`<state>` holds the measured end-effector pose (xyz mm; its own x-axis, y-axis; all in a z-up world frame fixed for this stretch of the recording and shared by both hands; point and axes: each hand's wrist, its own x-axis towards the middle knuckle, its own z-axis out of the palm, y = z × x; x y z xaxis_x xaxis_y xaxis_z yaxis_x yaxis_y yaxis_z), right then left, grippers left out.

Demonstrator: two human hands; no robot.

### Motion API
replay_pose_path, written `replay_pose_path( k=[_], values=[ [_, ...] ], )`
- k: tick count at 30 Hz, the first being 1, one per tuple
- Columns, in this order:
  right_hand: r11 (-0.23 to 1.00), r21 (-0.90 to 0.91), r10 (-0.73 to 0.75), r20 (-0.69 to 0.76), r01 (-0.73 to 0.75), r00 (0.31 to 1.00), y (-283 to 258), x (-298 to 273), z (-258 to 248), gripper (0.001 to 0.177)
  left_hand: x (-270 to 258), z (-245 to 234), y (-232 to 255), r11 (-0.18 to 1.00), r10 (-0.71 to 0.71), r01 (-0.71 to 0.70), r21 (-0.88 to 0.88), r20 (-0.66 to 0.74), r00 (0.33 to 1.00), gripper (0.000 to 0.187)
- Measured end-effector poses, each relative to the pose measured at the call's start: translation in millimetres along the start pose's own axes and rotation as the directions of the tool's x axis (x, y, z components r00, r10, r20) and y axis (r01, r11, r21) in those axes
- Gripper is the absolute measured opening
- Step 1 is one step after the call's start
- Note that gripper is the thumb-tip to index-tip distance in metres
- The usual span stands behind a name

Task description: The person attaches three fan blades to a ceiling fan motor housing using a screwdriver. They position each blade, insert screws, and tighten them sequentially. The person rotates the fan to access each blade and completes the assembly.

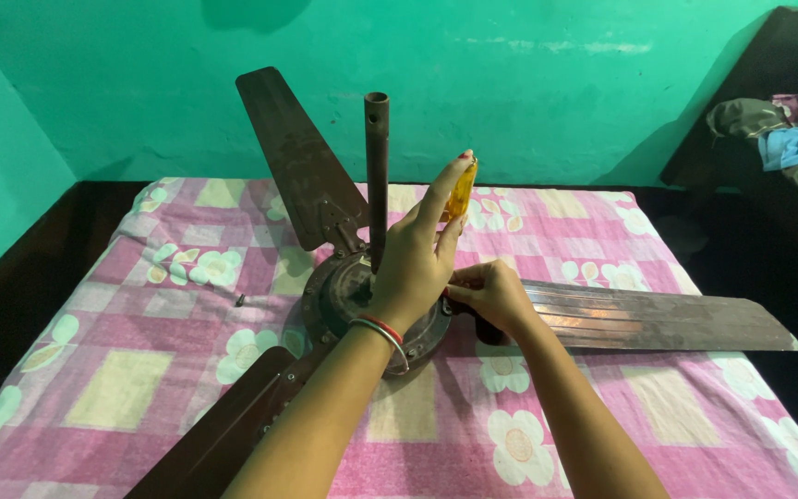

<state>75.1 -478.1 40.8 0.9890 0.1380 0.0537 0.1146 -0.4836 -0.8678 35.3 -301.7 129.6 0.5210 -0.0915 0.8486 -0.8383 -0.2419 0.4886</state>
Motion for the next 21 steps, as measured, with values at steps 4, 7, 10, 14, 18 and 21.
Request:
replay_pose_path(
  k=[4, 7, 10, 14, 18, 21],
  values=[
    [1.0, 0.012, 0.005, -0.005, -0.005, 1.0, 1.4, 1.8, 0.4, 0.021, 1.4, -0.3, -0.6, 1.0, 0.003, -0.003, -0.017, 0.0, 1.0, 0.071],
    [1.0, 0.004, -0.006, -0.005, 0.006, 1.0, 4.4, 3.5, 1.1, 0.022, 1.7, 0.2, 0.0, 0.998, -0.061, 0.062, -0.023, 0.021, 0.998, 0.072],
    [1.0, -0.022, -0.013, -0.005, 0.013, 1.0, 5.5, 3.8, 0.7, 0.022, 4.8, 1.1, 1.6, 0.996, -0.087, 0.087, 0.021, 0.009, 0.996, 0.068],
    [1.0, -0.011, -0.006, -0.019, 0.006, 1.0, 2.4, 1.1, 1.3, 0.022, 11.6, 7.6, 6.5, 0.974, -0.049, 0.065, 0.215, -0.079, 0.996, 0.062],
    [1.0, -0.022, 0.008, -0.036, -0.009, 0.999, -0.6, -1.9, 1.8, 0.021, 31.1, 18.9, 3.3, 0.951, -0.156, 0.168, 0.259, -0.066, 0.986, 0.055],
    [1.0, -0.002, -0.005, -0.027, 0.005, 1.0, -2.7, -2.2, 2.1, 0.02, 38.7, 24.4, 3.1, 0.937, -0.19, 0.186, 0.294, -0.015, 0.982, 0.057]
  ],
)
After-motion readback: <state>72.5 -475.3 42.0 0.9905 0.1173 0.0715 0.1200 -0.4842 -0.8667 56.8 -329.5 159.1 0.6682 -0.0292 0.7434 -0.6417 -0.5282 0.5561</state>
